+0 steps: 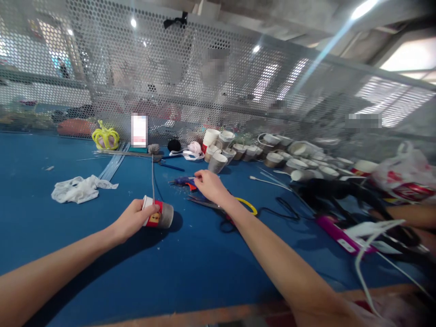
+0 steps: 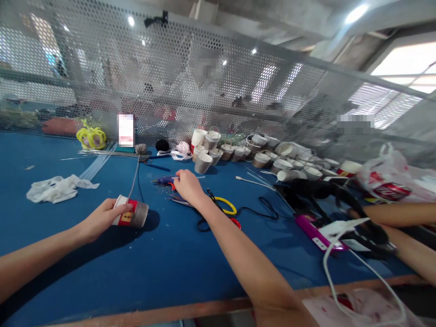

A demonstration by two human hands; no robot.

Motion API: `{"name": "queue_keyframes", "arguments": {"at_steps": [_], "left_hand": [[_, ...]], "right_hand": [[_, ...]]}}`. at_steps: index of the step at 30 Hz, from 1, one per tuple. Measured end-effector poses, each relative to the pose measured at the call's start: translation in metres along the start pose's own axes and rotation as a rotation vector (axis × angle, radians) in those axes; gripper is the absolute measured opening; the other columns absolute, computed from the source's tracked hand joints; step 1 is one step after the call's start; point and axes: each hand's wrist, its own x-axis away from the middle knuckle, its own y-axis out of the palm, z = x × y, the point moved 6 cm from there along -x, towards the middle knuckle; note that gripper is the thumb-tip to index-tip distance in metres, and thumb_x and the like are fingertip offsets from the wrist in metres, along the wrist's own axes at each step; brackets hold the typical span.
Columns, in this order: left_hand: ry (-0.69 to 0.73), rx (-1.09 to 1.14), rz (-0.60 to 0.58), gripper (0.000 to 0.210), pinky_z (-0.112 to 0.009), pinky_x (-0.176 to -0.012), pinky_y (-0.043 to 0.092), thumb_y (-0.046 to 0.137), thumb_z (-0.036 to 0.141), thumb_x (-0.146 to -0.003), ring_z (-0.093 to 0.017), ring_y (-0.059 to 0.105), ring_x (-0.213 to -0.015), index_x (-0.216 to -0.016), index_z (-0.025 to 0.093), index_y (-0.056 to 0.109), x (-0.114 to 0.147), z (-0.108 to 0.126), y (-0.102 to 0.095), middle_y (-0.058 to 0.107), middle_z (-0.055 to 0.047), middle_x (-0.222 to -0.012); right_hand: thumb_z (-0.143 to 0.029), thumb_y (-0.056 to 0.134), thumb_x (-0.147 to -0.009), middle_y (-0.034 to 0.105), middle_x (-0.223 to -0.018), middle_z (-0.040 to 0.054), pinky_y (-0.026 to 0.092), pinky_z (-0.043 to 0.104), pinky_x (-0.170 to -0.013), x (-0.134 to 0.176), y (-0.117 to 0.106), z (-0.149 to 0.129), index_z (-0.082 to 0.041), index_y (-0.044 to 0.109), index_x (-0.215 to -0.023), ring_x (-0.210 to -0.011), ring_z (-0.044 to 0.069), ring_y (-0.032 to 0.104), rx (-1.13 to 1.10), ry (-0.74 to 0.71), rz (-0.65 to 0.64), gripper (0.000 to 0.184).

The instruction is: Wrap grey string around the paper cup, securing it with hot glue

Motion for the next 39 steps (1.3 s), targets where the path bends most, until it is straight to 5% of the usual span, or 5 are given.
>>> {"name": "queue_keyframes", "arguments": {"at_steps": [7,13,25,33,39], "left_hand": [[0.103,-0.134,-0.041,0.029,-0.022,-0.049,0.037,0.045,0.035,-0.069,-0.013,0.049,-0.050,-0.063,0.009,0.057,0.002,0.001,0.001,0.056,-0.001,-0.053],[0.151,-0.190,-0.075,0.030,-0.022,-0.052,0.038,0.042,0.035,-0.071,-0.014,0.050,-0.054,-0.065,0.010,0.057,0.001,0.001,0.001,0.056,-0.001,-0.056],[0.121,-0.206,-0.012,0.029,-0.019,-0.043,0.032,0.041,0.035,-0.071,-0.011,0.044,-0.046,-0.058,0.012,0.052,0.001,0.002,-0.003,0.050,0.002,-0.050],[0.094,-0.169,-0.022,0.030,-0.020,-0.043,0.033,0.042,0.036,-0.070,-0.012,0.044,-0.046,-0.059,0.011,0.054,0.001,0.001,-0.002,0.051,0.000,-0.050],[0.105,-0.147,-0.044,0.029,-0.020,-0.045,0.033,0.042,0.034,-0.071,-0.011,0.044,-0.048,-0.059,0.011,0.054,0.003,0.003,0.000,0.052,0.000,-0.050]], "right_hand": [[-0.027,0.043,-0.080,0.049,-0.104,0.0072,0.043,0.035,-0.072,-0.015,0.029,0.037,-0.015,0.047,-0.104,-0.087,0.016,0.051,0.046,0.169,-0.101,0.027],[-0.016,0.054,-0.069,0.053,-0.097,0.0124,0.042,0.033,-0.072,-0.004,0.011,0.026,-0.010,0.045,-0.101,-0.084,0.020,0.053,-0.160,0.188,-0.022,0.034],[-0.029,0.053,-0.069,0.053,-0.050,-0.0010,0.038,0.020,-0.040,0.072,-0.016,-0.021,-0.012,0.052,-0.071,-0.038,0.007,0.045,-0.835,-0.018,-0.268,0.017],[-0.047,0.033,-0.078,0.031,-0.038,-0.0084,0.025,0.012,-0.032,0.073,0.010,-0.029,-0.015,0.046,-0.064,-0.031,0.002,0.026,-1.860,0.174,-0.541,0.038],[-0.054,0.020,-0.079,0.021,-0.036,-0.0115,0.010,0.009,-0.022,0.073,0.016,-0.027,-0.015,0.039,-0.060,-0.024,-0.001,0.004,-2.014,0.244,-0.669,0.047]]}}
